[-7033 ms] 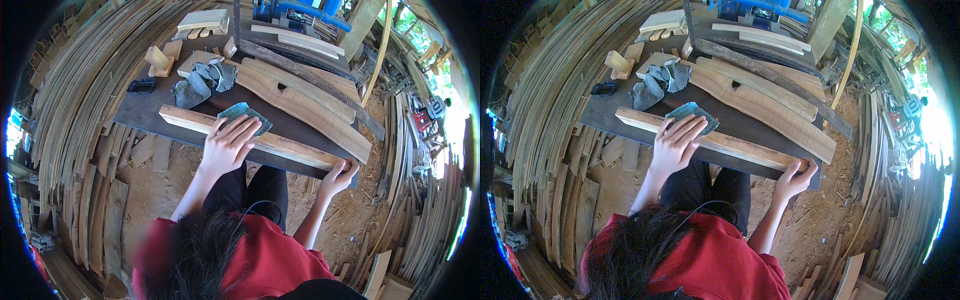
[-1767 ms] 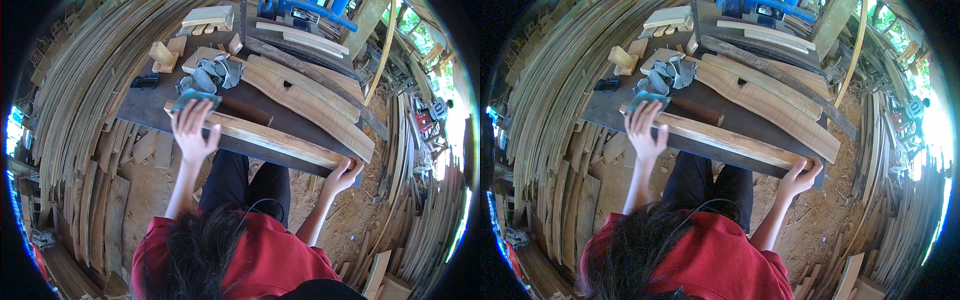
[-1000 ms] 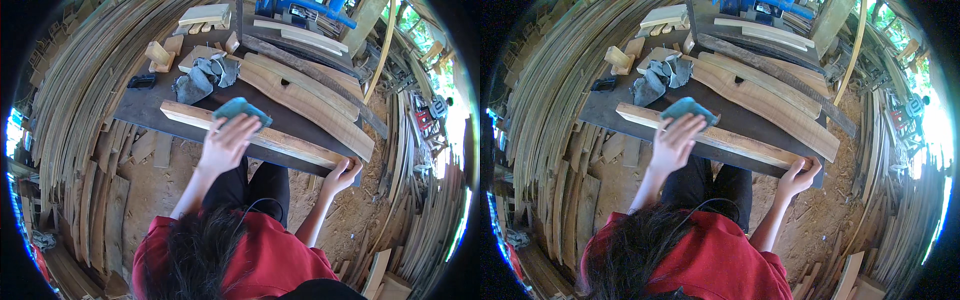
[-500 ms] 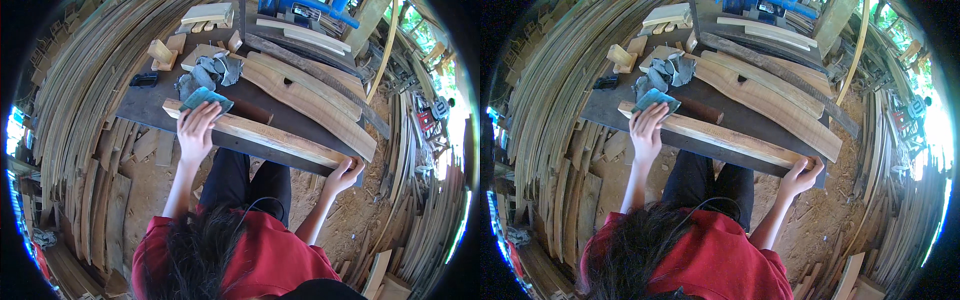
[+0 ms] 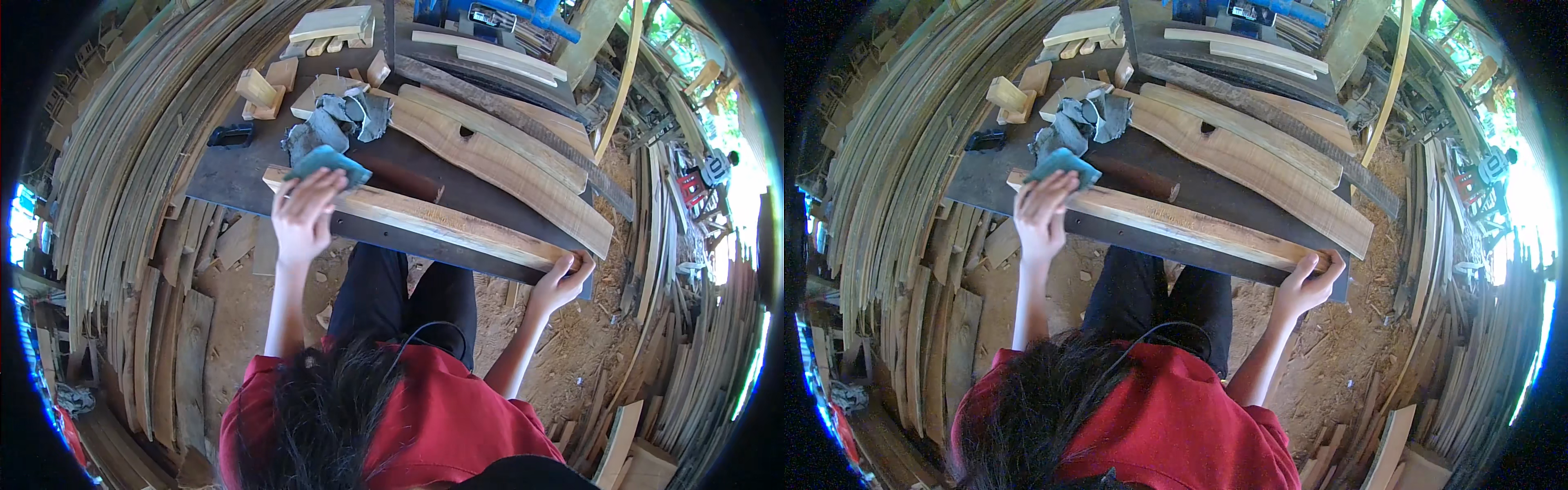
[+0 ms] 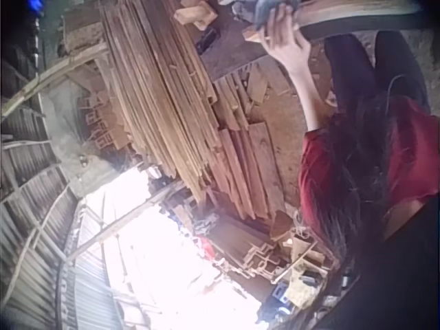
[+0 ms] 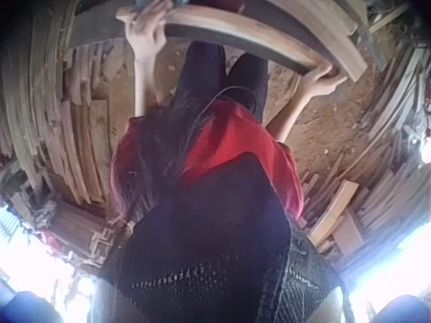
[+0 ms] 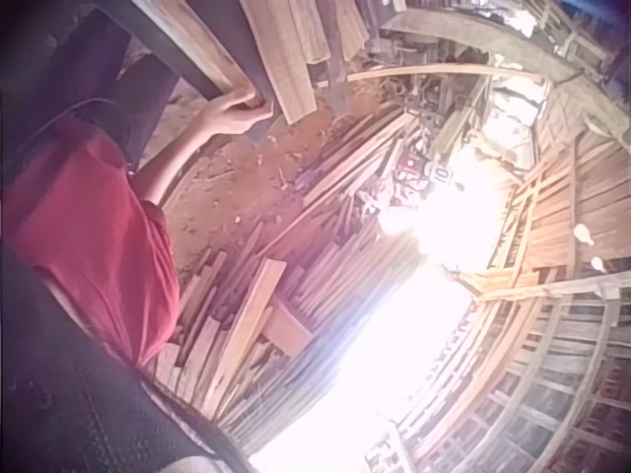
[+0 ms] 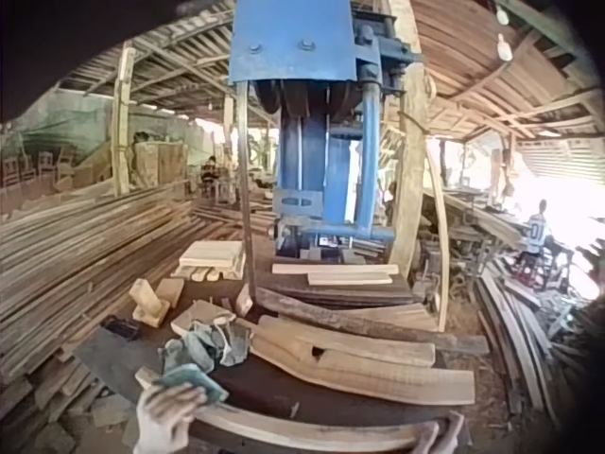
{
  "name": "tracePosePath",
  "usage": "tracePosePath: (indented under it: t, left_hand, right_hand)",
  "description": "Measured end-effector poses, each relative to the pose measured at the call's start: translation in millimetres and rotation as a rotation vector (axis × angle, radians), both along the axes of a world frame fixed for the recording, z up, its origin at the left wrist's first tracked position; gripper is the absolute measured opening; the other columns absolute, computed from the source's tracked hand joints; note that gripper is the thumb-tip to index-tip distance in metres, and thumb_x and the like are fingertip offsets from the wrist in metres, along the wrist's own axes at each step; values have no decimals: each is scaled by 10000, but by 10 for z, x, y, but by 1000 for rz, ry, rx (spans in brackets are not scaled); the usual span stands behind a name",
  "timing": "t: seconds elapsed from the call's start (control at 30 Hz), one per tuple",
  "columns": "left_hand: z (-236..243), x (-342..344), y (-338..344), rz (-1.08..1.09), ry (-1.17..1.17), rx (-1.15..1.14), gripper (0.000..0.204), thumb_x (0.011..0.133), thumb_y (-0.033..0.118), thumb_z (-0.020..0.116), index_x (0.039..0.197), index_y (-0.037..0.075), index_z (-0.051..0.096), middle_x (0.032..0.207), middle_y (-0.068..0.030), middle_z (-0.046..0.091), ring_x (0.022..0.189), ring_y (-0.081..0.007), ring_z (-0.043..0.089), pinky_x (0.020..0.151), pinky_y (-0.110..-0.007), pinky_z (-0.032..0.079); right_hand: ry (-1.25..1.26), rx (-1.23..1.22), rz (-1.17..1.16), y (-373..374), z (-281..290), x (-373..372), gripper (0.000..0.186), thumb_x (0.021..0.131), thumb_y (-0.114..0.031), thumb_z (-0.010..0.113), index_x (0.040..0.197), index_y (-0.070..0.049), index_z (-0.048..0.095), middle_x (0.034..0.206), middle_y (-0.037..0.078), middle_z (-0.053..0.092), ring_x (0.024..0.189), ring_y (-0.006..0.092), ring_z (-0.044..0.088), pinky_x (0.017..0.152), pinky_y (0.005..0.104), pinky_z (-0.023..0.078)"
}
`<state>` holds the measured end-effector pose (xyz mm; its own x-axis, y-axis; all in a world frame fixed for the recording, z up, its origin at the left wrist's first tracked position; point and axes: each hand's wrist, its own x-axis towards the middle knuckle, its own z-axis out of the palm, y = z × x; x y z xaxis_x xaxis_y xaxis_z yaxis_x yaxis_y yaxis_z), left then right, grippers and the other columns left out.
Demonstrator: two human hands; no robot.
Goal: The person smooths a rectangular wooden plank using a sanding block and a cloth. They then use a hand plane to shave the surface of the plank, removing thin strips of wood. The person works on a single plank throughout the clip.
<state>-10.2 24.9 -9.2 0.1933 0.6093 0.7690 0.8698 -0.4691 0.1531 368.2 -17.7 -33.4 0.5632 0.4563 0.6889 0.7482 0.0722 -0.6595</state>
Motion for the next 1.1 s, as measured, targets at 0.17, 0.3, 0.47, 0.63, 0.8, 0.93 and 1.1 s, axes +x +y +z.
tracePosePath:
  t: [0.17, 0.3, 0.47, 0.63, 0.8, 0.93, 1.1]
  left_hand:
    - [-29, 253, 24, 38, -127, 103, 217, 916, 168, 468, 926, 138, 682, 1042, 17, 691, 1028, -152, 628, 913, -343, 357]
    - [-51, 978, -95, -201, -155, -16, 229, 901, 202, 479, 981, 174, 692, 1053, 40, 689, 1046, -137, 618, 966, -340, 326]
    - [68, 667, -36, -161, -26, -5, 254, 923, 214, 455, 993, 182, 697, 1061, 33, 687, 1060, -145, 615, 928, -328, 384]
    - [96, -124, 94, 132, -64, 86, 337, 980, 215, 356, 936, 157, 685, 1033, 5, 692, 1038, -178, 626, 906, -365, 384]
    - [-45, 640, -7, -93, -161, 29, 245, 953, 252, 420, 919, 184, 653, 1037, 43, 687, 1014, -172, 634, 872, -392, 405]
    - [7, 1202, -196, -254, -142, -71, 208, 875, 226, 544, 1039, 229, 672, 1136, 77, 650, 1107, -89, 567, 1020, -333, 303]
    - [8, 578, 18, -129, -11, 23, 263, 943, 276, 430, 1001, 182, 669, 1086, 51, 668, 1071, -128, 596, 983, -345, 337]
  right_hand:
    - [-1, 11, 0, 4, 9, -7, 225, 923, -218, 502, 1009, -10, 516, 806, 124, 578, 698, 230, 546, 656, 346, 451]
    - [-36, 26, 8, 25, -68, 70, 220, 924, -214, 506, 1009, -10, 515, 798, 112, 575, 687, 222, 542, 646, 338, 452]
    - [-40, 36, 10, 25, -59, 79, 218, 926, -212, 503, 1007, -9, 512, 796, 108, 575, 690, 216, 538, 648, 329, 451]
    - [49, -17, 5, -4, -24, 29, 211, 895, -199, 505, 999, -15, 508, 837, 169, 578, 750, 323, 580, 691, 393, 458]
    - [75, -37, 14, -4, -15, 17, 234, 899, -217, 500, 1011, -13, 506, 853, 171, 578, 764, 322, 577, 710, 392, 458]
    - [7, -14, 30, 8, -52, 74, 272, 900, -245, 503, 1024, -4, 503, 866, 175, 571, 782, 321, 568, 738, 397, 456]
    - [18, -8, 41, -10, -79, 113, 278, 904, -258, 499, 1012, -2, 502, 858, 167, 566, 778, 319, 565, 731, 393, 458]
